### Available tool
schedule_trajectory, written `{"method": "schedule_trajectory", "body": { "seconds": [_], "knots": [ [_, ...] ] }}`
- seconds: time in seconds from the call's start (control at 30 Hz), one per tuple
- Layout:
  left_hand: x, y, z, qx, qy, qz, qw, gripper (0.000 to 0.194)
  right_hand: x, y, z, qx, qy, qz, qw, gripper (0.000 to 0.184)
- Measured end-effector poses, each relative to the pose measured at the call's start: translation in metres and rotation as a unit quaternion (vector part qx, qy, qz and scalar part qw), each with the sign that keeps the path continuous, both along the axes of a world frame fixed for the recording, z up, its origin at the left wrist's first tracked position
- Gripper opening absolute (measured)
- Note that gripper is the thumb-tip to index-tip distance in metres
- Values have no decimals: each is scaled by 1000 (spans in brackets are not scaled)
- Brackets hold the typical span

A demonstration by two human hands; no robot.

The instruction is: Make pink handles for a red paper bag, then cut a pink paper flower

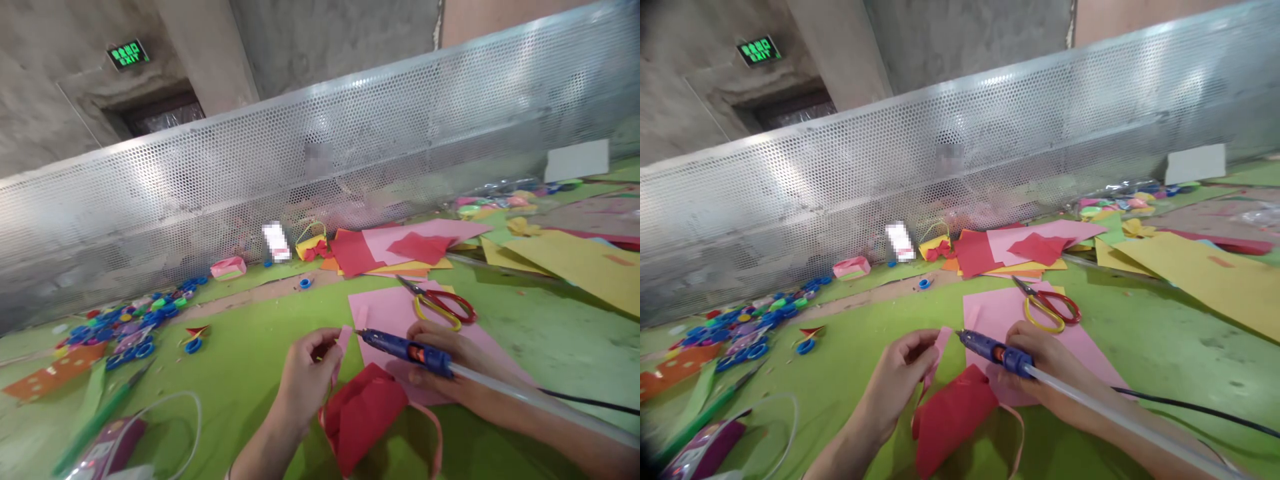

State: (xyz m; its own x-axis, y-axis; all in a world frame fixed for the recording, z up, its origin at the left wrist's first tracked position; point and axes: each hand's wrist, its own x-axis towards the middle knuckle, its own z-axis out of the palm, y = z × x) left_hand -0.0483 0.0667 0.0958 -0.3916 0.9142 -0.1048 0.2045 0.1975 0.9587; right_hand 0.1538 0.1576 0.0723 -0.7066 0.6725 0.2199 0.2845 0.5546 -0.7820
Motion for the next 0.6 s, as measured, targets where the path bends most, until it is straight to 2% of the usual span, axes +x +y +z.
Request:
{"method": "schedule_trajectory", "body": {
  "seconds": [0.17,0.27,0.33,0.4,0.5,0.6],
  "knots": [
    [1,-1,2,-10,18,-11,1000,32,4,-2,-1,100,-4,-58,993,19],
    [1,-2,3,-17,44,-7,999,39,23,7,5,126,-41,-121,984,13],
    [-2,-2,3,-17,59,21,998,46,51,25,16,139,-73,-161,974,10],
    [-7,1,3,-17,61,27,998,49,92,50,28,155,-108,-205,960,10],
    [-11,4,3,-14,50,-10,999,39,159,88,43,200,-134,-302,922,10],
    [-8,3,3,-5,44,-28,999,28,203,118,45,245,-106,-360,894,5]
  ]
}}
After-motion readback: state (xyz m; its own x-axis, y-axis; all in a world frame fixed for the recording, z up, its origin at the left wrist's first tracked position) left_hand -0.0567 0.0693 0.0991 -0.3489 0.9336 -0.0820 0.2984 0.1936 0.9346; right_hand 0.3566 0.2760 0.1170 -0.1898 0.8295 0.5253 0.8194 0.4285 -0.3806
